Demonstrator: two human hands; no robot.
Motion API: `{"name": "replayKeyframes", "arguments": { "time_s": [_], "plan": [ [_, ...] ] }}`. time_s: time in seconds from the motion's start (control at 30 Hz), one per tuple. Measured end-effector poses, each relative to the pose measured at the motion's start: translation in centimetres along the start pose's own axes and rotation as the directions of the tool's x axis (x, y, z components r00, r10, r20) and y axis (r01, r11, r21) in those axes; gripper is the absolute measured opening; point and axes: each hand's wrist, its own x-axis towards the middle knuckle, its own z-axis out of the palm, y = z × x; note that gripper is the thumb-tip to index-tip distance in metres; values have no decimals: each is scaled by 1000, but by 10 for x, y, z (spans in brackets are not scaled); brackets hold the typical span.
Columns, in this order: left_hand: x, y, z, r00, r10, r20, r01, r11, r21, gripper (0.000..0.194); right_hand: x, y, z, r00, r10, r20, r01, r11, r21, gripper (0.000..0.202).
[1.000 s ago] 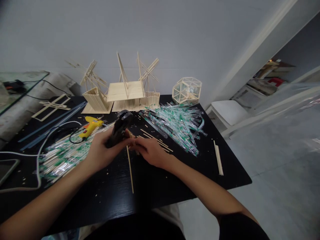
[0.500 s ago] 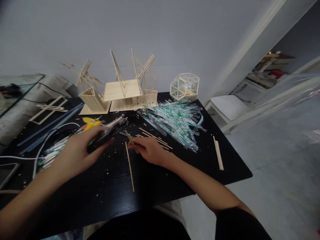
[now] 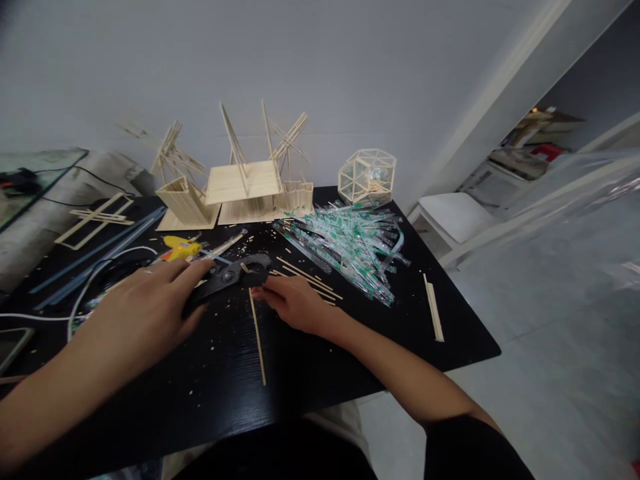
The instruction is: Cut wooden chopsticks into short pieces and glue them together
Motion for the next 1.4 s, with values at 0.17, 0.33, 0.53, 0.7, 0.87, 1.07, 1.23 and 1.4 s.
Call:
{"name": "replayKeyframes", "arguments": {
  "time_s": [0.17,0.33,0.53,0.7,0.87,1.07,1.23,1.4],
  "plan": [
    [0,-2,-1,1000,22,-10,-23,999,-35,29,1,0,-1,999,-45,-10,45,999,7,15],
    [0,-1,-4,1000,10,4,-10,999,-41,34,1,-1,-1,1000,-14,9,14,1000,-13,19],
    [-2,-1,0,999,22,42,-22,1000,-2,29,1,-1,-1,999,-30,16,30,999,-16,18],
    [-2,0,-6,983,-24,180,21,1000,17,27,0,2,1,999,-53,0,53,998,-29,18],
    [-1,4,-13,962,-91,258,81,996,48,34,0,2,4,998,-60,0,60,998,-33,18],
    [-1,-6,-3,977,-104,185,100,995,29,34,2,-7,-13,997,-22,78,20,999,25,14],
    [-5,-21,20,983,-185,-16,182,978,-98,41,-1,-11,-41,982,116,149,-116,993,-3,8],
    [-9,-15,51,968,-249,-24,232,928,-293,50,-11,-4,-32,905,338,257,-272,926,-262,13]
  ]
}}
